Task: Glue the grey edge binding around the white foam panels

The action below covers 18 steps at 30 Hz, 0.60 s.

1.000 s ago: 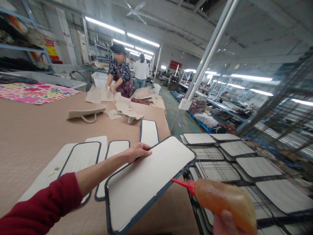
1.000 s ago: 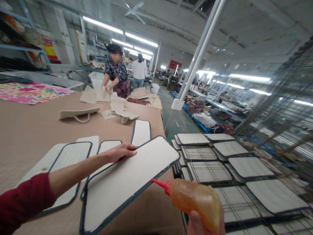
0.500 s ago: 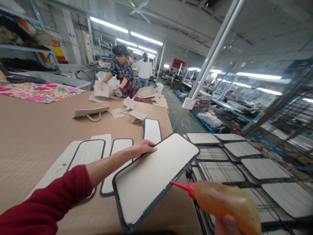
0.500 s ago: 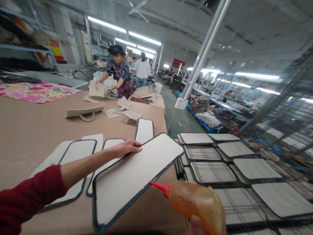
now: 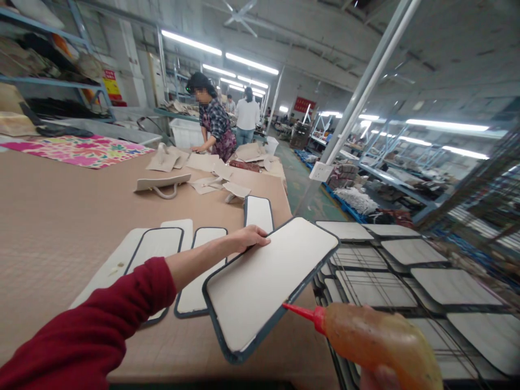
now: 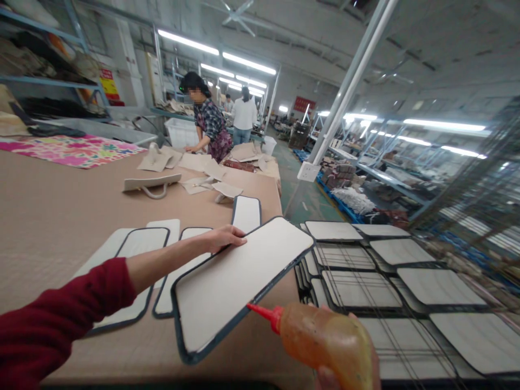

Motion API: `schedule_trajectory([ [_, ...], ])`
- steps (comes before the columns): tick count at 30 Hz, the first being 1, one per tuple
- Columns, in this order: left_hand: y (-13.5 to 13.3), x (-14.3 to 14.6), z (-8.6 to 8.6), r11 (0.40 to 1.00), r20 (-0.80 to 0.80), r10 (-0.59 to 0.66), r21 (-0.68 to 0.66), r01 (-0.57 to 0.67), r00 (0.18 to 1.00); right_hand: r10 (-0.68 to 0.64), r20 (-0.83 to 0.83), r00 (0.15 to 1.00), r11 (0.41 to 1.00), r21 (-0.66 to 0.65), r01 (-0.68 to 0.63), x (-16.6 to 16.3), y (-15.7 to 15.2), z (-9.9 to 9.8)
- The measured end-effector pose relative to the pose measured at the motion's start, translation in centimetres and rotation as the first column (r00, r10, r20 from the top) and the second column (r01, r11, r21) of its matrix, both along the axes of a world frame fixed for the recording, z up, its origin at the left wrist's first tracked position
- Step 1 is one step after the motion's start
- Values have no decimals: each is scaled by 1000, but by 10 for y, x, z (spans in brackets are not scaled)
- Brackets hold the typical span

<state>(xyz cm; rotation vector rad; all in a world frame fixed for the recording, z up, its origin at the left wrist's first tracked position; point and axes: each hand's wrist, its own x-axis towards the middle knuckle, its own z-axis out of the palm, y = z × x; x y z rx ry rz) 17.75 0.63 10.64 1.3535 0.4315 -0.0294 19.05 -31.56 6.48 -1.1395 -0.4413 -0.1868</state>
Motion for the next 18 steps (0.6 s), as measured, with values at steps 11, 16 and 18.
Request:
schedule_trajectory([
  [11,-1,11,5,1000,-25,17,23,-16,1000,37,92,995,990,-140,-24,5,-11,-7],
  [16,-3,17,8,999,-32,30,30,-29,999,34,153,988,986,-168,-8,11,-12,-22],
  [18,-3,19,9,999,-35,38,34,-37,999,23,151,988,985,-170,3,6,-9,-23],
])
